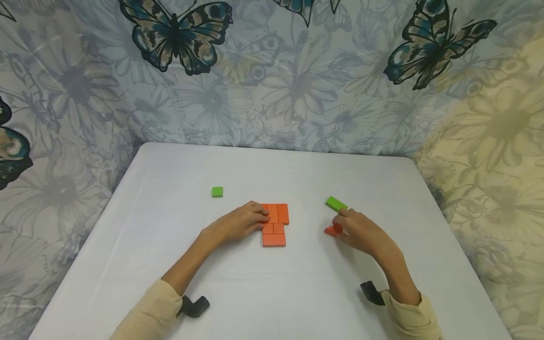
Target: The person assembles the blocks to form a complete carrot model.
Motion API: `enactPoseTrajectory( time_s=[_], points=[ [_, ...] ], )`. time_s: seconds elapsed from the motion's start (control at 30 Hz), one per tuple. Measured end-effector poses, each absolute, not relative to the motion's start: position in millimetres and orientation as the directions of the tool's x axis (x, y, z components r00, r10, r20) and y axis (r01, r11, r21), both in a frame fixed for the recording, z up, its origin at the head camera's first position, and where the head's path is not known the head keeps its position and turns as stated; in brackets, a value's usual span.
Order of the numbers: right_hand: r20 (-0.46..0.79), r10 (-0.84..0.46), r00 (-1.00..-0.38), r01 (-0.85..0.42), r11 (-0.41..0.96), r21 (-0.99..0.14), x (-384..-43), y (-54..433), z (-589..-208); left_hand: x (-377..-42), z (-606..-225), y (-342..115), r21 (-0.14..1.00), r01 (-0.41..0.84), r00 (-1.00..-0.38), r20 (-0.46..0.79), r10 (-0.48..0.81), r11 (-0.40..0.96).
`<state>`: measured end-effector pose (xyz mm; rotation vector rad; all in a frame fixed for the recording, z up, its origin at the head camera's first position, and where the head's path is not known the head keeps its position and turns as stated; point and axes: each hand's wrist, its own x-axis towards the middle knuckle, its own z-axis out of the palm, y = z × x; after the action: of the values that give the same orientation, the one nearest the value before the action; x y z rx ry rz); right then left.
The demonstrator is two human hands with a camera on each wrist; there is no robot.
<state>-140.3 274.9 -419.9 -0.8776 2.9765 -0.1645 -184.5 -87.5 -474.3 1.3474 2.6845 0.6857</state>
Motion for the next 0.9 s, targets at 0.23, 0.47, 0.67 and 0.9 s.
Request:
enactPoseTrajectory(
  time_s=[0.23, 0.47, 0.67, 0.9],
  points=[
    [-0.06, -0.586, -0.808, -0.568, 0.803, -0.179, -139.1, 246.3, -416.7, -183.6, -478.5, -88.2, 0.416, 0.742, -0.622, 0.131, 0.772, 0.527],
    [-0.022, -0.76, -0.649, -0.737, 0.637, -0.225, -128.3, 196.1, -411.7, -185.3, -480.1, -89.0, 0.427, 0.73, -0.635, 0.133, 0.761, 0.534],
    [0.06, -0.851, -0.522, -0.849, 0.512, -0.131, -126.3, 161.6, -423.6, -187.9, -480.0, -89.7, 0.429, 0.734, -0.629, 0.136, 0.765, 0.527],
    [0.018, -0.854, -0.519, -0.854, 0.519, 0.039, -127.1, 147.0, -435.9, -188.4, -477.3, -88.6, 0.435, 0.734, -0.622, 0.122, 0.773, 0.522]
  ],
)
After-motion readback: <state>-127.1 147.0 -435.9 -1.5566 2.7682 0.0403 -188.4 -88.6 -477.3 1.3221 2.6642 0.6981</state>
